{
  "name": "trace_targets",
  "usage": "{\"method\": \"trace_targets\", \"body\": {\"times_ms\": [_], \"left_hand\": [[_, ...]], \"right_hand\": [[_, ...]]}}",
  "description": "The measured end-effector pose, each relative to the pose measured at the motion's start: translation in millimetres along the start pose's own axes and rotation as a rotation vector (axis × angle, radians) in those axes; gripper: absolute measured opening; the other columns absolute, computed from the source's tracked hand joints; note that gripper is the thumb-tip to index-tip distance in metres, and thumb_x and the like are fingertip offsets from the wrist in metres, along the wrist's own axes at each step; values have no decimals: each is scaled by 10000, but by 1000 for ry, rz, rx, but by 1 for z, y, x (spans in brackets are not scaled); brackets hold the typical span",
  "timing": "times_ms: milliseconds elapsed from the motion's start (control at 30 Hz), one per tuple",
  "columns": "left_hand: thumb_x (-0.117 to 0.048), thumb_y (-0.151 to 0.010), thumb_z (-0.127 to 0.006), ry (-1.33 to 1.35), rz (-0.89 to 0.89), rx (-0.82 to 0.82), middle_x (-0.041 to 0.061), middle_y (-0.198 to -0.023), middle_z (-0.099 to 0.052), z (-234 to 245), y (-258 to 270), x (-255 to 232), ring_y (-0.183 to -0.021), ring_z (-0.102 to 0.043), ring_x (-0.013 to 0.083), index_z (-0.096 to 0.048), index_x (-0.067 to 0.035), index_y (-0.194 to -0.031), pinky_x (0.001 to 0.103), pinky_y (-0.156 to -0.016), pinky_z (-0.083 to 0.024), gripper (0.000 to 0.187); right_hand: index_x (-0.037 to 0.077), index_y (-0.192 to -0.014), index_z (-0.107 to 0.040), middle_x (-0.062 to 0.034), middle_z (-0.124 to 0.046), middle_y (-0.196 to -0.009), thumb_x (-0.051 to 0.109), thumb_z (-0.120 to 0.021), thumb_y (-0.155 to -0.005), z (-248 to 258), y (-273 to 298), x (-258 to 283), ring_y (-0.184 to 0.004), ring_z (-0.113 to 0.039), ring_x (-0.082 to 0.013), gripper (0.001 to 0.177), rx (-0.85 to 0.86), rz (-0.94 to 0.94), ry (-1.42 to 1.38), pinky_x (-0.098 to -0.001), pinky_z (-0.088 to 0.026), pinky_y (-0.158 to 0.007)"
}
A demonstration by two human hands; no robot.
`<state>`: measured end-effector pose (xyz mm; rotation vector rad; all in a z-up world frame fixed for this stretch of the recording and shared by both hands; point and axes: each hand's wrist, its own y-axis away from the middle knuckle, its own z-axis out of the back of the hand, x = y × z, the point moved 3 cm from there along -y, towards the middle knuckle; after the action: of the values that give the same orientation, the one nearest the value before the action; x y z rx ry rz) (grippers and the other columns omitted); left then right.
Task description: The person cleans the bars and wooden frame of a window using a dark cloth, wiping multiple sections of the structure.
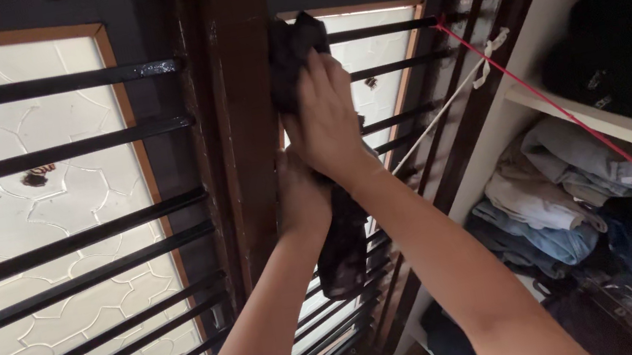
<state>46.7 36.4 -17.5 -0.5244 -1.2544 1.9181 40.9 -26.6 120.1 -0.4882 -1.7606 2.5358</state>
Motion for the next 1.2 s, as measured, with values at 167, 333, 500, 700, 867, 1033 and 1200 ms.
{"method": "trace_targets", "body": {"times_ms": [167, 333, 500, 700, 867, 1033, 1200], "left_hand": [[-182, -866, -583, 235, -39, 341, 99, -1281, -545, 22, -5, 7, -1207, -486, 266, -571, -9, -1250, 374, -1072, -387, 421], [-188, -843, -661, -40, -119, 169, 68, -1102, -546, 56, -16, 10, -1041, -510, 220, -523, -35, -1284, 323, -1012, -403, 487], [-226, -790, -675, -138, -194, 207, 78, -1082, -533, 67, -25, 14, -1007, -498, 204, -520, 25, -1285, 294, -972, -389, 575], [-252, -817, -651, -309, -348, 336, 84, -1049, -507, 75, -29, 15, -950, -468, 200, -551, 87, -1268, 291, -912, -373, 573], [-276, -831, -628, -386, -405, 313, 73, -1026, -505, 83, -29, 18, -943, -468, 201, -578, 99, -1253, 311, -946, -355, 567], [-275, -877, -595, -456, -415, 336, 81, -1038, -509, 75, -29, 15, -978, -479, 210, -611, 67, -1199, 334, -945, -363, 470], [-265, -869, -586, -459, -316, 262, 63, -1031, -513, 70, -29, 14, -992, -484, 199, -612, 24, -1201, 340, -1009, -354, 441]], "right_hand": [[-158, -1269, -530, -337, -517, -1367, 206, -768, -687, -13, 37, -31, -1347, -415, -530, 727, 67, -20, 83, -603, -342, -1143], [-71, -1253, -588, -272, -585, -1295, 251, -755, -792, -25, 40, -131, -1262, -529, -448, 586, 172, -363, 65, -512, -433, -1137], [-54, -1199, -641, -239, -677, -1153, 276, -801, -647, 3, 50, -215, -1082, -627, -401, 662, 104, -163, 520, -491, -526, -899], [18, -1111, -667, -192, -732, -1054, 314, -836, -790, -10, 45, -248, -1045, -665, -405, 468, 340, -443, 532, -487, -548, -911], [40, -1181, -661, -214, -729, -1050, 264, -813, -785, -5, 30, -253, -985, -695, -422, 480, 418, -462, 394, -515, -549, -879], [-38, -1229, -606, -246, -705, -1088, 203, -796, -910, -26, 69, -243, -990, -692, -431, 443, 91, -526, 412, -494, -568, -872], [-95, -1299, -574, -250, -702, -1076, 48, -757, -887, -46, 96, -228, -977, -700, -433, 473, -222, -544, 319, -481, -569, -860]]}}
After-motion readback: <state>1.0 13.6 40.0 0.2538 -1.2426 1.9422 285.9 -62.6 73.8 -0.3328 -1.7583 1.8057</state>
